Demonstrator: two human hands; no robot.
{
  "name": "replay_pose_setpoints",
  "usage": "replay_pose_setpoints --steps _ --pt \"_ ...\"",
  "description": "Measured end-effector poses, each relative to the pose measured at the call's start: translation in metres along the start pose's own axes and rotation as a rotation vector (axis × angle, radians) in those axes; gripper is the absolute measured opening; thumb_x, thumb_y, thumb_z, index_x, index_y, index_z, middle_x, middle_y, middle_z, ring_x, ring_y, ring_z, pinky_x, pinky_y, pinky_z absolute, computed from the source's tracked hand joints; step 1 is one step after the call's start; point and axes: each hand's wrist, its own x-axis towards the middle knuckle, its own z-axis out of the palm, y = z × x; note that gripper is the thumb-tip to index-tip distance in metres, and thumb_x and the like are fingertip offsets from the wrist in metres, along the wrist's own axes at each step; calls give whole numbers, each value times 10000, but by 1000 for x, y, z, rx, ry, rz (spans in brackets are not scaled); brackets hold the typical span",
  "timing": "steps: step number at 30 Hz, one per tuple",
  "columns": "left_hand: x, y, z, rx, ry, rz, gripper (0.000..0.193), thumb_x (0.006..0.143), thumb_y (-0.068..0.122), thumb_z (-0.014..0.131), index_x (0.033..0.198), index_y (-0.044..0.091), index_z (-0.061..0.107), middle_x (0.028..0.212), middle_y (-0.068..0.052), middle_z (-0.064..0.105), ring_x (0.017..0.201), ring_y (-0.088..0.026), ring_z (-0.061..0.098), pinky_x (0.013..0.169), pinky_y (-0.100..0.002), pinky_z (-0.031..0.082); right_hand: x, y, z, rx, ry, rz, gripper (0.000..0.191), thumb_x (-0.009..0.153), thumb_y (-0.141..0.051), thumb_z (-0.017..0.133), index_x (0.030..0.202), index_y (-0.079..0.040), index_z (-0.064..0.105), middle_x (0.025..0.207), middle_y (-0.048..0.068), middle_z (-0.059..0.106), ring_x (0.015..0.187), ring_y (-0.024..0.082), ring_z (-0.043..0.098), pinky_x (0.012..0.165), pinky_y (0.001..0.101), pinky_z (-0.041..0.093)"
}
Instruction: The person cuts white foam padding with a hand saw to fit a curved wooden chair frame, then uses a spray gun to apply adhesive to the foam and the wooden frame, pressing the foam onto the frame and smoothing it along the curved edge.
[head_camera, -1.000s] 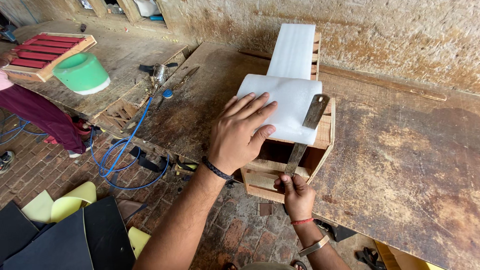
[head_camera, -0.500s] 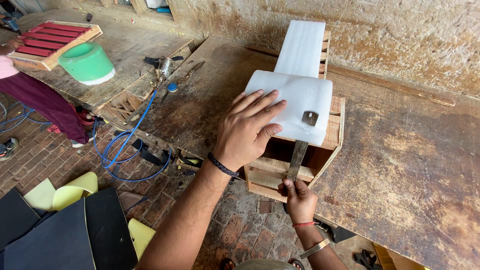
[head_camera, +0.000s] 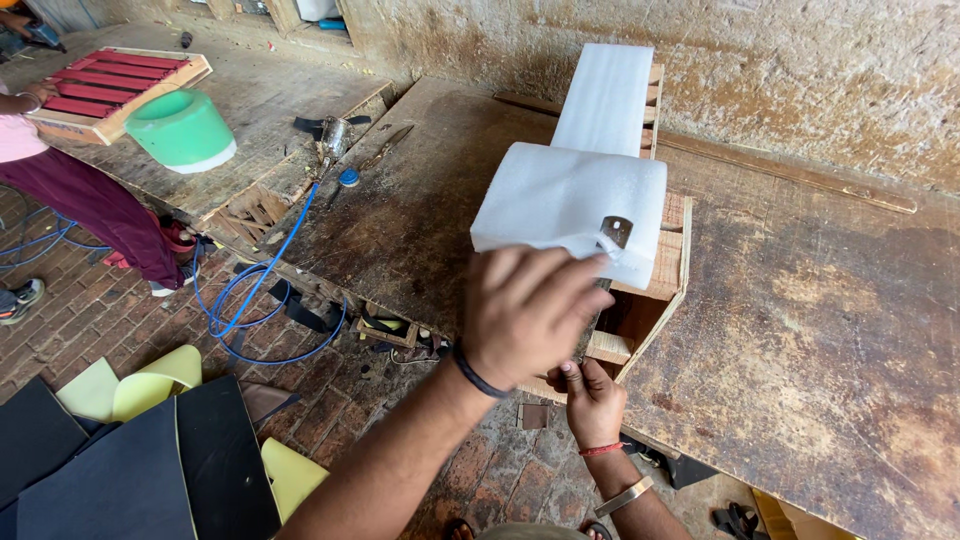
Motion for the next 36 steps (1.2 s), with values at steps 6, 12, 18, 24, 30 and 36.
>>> replay_pose_setpoints --steps 6,12,18,24,30,36 --pt "8 30 15 263 -214 33 534 913 209 750 1434 192 637 1184 -50 540 962 -182 495 773 -336 452 6 -1 -5 -185 47 -108 177 951 -180 703 974 -16 762 750 89 790 688 152 785 611 291 598" --pt "7 26 2 91 -179 50 293 958 173 744 1235 120 662 1217 -39 557 1066 -192 538 911 -344 536 7 -13 -7 -80 -1 -124 239 981 -229 707 862 -23 726 769 72 798 718 124 799 600 265 642" --pt "4 28 -4 1 -202 45 275 926 159 744 1187 83 701 1155 -37 601 1058 -170 601 877 -300 574 8 -19 -6 -219 58 -165 267 994 -210 707 819 -9 691 713 85 776 624 144 763 552 293 582" --pt "3 23 -10 -17 -221 42 262 922 138 746 1174 66 722 1056 -17 600 962 -153 620 797 -276 587 8 -24 -4 -151 72 -227 189 979 -183 706 881 -22 716 744 69 765 657 135 760 568 284 591" --pt "-1 25 -11 -72 -225 43 242 933 141 749 1159 64 714 1027 -15 603 949 -151 633 778 -264 590 6 -25 -2 -183 51 -144 180 966 -195 721 878 -40 741 712 61 774 628 141 764 562 286 590" --pt "-10 23 -16 -81 -231 37 219 918 120 756 1130 66 737 1020 -9 618 924 -140 635 756 -253 593 3 -21 -4 -166 96 -233 216 984 -216 703 902 -17 717 724 91 754 643 140 765 548 287 576"
